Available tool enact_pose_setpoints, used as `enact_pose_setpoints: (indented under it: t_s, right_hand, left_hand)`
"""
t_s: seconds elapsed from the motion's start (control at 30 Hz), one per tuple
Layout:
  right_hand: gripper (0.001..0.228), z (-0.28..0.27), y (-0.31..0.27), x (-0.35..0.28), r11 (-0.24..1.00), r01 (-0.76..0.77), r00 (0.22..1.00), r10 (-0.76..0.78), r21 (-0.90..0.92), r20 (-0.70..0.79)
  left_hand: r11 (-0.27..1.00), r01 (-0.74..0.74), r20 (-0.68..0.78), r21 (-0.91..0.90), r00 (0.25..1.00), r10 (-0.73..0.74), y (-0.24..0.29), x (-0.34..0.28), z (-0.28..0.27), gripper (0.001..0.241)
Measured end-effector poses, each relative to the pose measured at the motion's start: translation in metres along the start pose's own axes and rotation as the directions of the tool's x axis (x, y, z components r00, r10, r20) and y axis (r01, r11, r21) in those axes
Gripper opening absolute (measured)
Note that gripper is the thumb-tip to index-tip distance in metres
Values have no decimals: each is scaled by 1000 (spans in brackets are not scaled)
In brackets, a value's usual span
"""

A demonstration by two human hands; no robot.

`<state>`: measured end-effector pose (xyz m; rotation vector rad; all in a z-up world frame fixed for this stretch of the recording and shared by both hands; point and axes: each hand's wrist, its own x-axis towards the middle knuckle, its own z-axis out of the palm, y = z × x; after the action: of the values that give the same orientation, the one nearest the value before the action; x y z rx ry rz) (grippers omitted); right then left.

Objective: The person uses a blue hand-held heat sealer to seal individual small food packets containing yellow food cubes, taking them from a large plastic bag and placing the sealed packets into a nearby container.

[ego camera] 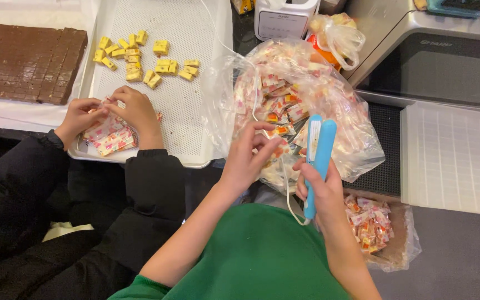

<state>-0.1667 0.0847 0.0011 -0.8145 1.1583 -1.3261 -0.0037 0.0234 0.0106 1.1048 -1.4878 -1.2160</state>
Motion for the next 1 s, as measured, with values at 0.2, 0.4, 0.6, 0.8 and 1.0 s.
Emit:
enact_pose_setpoints:
  t_s: [0.2,0.4,0.6,0.8,1.0]
  right_hand:
    - [44,7,12,8,997,76,989,-75,-2,-126]
    - [45,17,-11,3,992,129,983,-128,-3,-134]
    - [45,12,-1,-2,991,125,986,-119,44,-121]
    - [53,-13,16,4,995,-44,986,29,95,163]
    - [51,-17,15,5,996,-68,980,54,66,193]
  left_hand:
    - [1000,11,145,0,989,-11,2,-12,2,24]
    - [896,231,267,-379,954,-134,-15,-17,-5,42]
    - [862,300,256,-409,944,-207,1,-23,-11,46]
    - [908,262,201,-328,958,-204,9,-19,-20,53]
    - [877,284,158,-387,958,-241,-16,-14,-14,38]
